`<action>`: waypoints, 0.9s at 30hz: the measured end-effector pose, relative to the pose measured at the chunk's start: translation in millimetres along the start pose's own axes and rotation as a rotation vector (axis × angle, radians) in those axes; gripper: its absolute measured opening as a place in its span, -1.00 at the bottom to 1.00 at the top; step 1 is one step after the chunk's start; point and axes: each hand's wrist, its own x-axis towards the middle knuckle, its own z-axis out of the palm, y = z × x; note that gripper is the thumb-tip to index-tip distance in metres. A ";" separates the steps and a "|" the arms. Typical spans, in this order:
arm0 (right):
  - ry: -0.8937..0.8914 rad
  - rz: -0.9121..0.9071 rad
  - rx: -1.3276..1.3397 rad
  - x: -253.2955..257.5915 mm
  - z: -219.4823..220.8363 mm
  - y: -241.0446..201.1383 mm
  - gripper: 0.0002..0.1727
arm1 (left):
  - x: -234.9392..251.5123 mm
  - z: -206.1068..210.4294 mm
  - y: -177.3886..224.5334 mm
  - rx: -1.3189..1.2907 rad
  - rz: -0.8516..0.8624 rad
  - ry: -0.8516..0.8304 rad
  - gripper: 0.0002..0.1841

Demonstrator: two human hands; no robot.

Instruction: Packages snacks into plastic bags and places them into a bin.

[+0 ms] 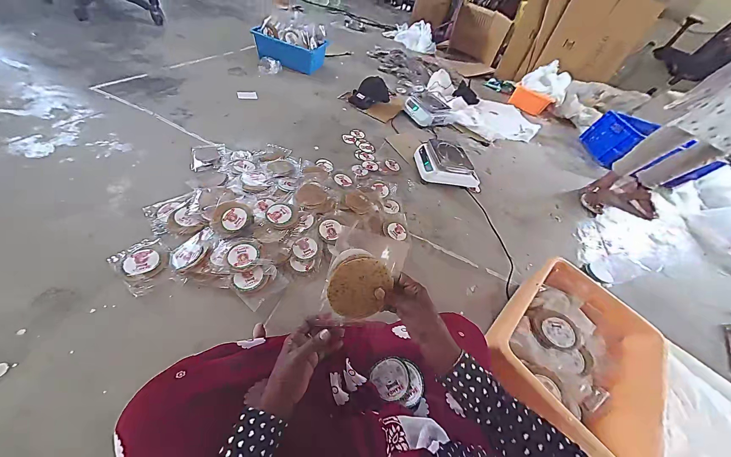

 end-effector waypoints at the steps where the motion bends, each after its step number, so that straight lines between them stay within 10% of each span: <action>1: 0.011 -0.048 0.033 -14.9 5.3 1.7 -0.82 | -4.8 12.6 -8.9 -0.079 0.019 -0.026 -0.41; 10: -0.093 -0.172 -0.577 -76.8 -66.4 -12.3 -0.88 | -54.9 35.5 7.6 -0.176 0.075 0.231 -0.76; 17: -0.193 -0.043 -1.057 -76.9 -74.2 86.0 -0.72 | -83.2 15.2 10.5 -0.051 0.096 0.389 -0.77; 27: 0.050 0.155 -0.630 -88.9 -113.3 46.7 -0.91 | -89.3 17.2 8.7 0.089 0.058 0.363 -0.77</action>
